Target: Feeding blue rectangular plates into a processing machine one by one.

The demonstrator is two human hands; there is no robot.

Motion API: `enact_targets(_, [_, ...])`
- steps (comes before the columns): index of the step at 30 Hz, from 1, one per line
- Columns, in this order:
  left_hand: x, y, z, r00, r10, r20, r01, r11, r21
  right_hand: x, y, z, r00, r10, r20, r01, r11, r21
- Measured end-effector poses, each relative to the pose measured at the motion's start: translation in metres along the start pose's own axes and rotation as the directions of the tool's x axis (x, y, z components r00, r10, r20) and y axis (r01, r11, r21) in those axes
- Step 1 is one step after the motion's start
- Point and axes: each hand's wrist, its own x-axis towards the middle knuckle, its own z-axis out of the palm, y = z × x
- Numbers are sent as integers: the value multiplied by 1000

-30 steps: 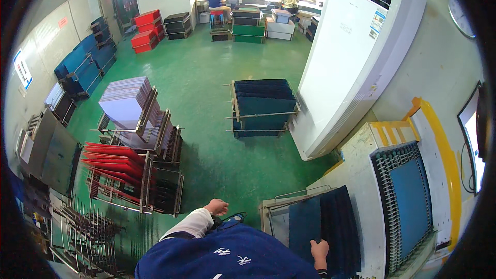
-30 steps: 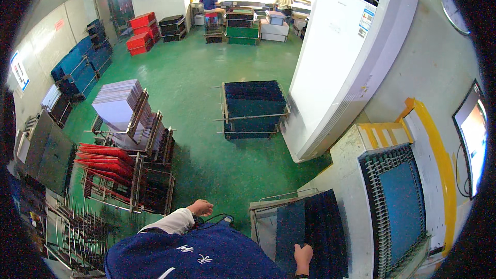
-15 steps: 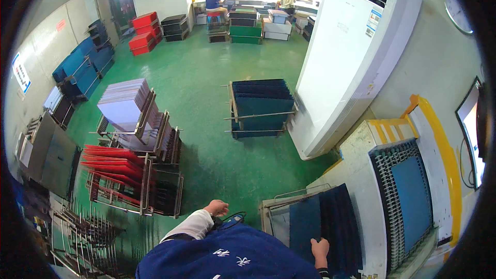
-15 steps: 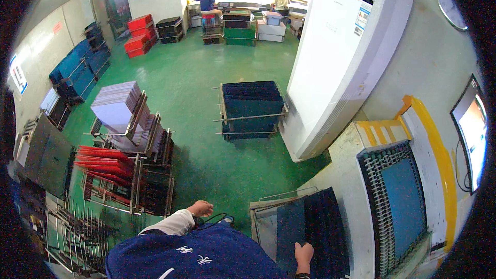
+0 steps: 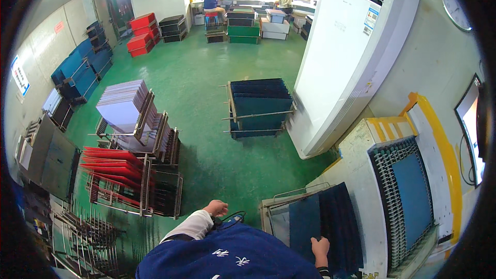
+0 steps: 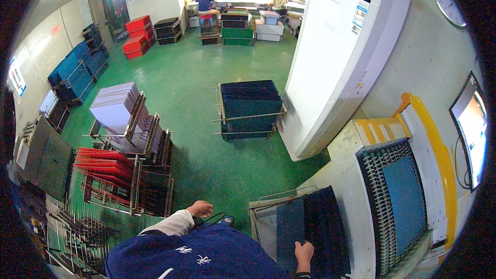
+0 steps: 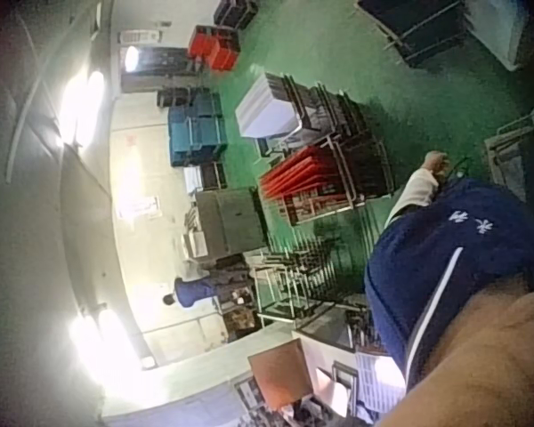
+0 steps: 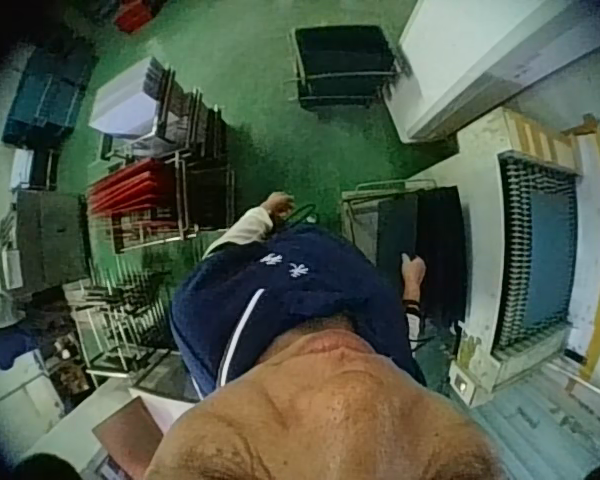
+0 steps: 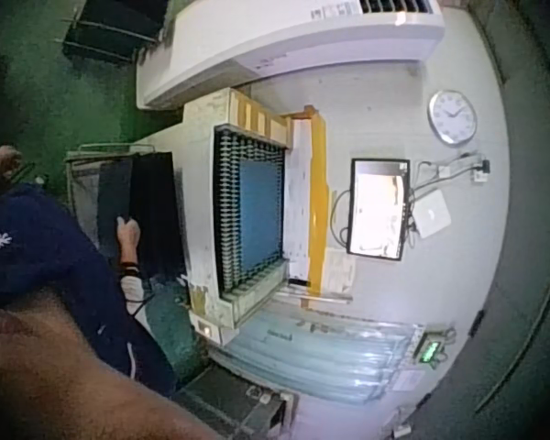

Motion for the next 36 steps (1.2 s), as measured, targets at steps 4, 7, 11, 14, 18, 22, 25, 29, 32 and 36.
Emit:
enact_targets(4, [5, -4, -2, 1000, -1, -4, 1, 1000, 7, -3, -10, -6, 1000, -1, -4, 0, 999, -36])
enact_targets(7, [0, -2, -2, 1000, 11, 15, -12, 1000, 21, -12, -31, -22, 998, 48, 45, -47, 999, -23])
enact_targets(11, [-5, 0, 0, 1000, 9, -4, -8, 1000, 21, -15, -35, -25, 999, 36, 17, -36, 999, 3])
enact_targets(14, [-5, 2, 2, 1000, 5, -17, -5, 1000, 30, -11, -27, -20, 999, 32, 16, -32, 999, 7])
enact_targets(18, [-3, 1, 1, 1000, 2, -28, -1, 999, 32, -6, -15, -12, 1000, 12, -6, -12, 1000, 4])
enact_targets(22, [-1, -1, 0, 999, 16, -42, -15, 1000, 24, -6, -16, -12, 1000, 19, -8, -19, 1000, 7])
enact_targets(25, [1, -3, -3, 1000, 12, 3, -12, 1000, 9, -3, -9, -7, 1000, 0, -30, 1, 1000, 2])
enact_targets(29, [-4, -2, -3, 999, 26, 21, -26, 1000, 4, -10, -25, -19, 999, 19, 42, -19, 1000, 14])
enact_targets(32, [-6, -1, -2, 1000, 19, 23, -19, 1000, -8, -8, -18, -14, 1000, 6, 11, -6, 1000, 20])
enact_targets(36, [-12, 3, 1, 1000, -6, -25, 6, 1000, 13, -8, -21, -16, 999, 17, 40, -18, 1000, 15])
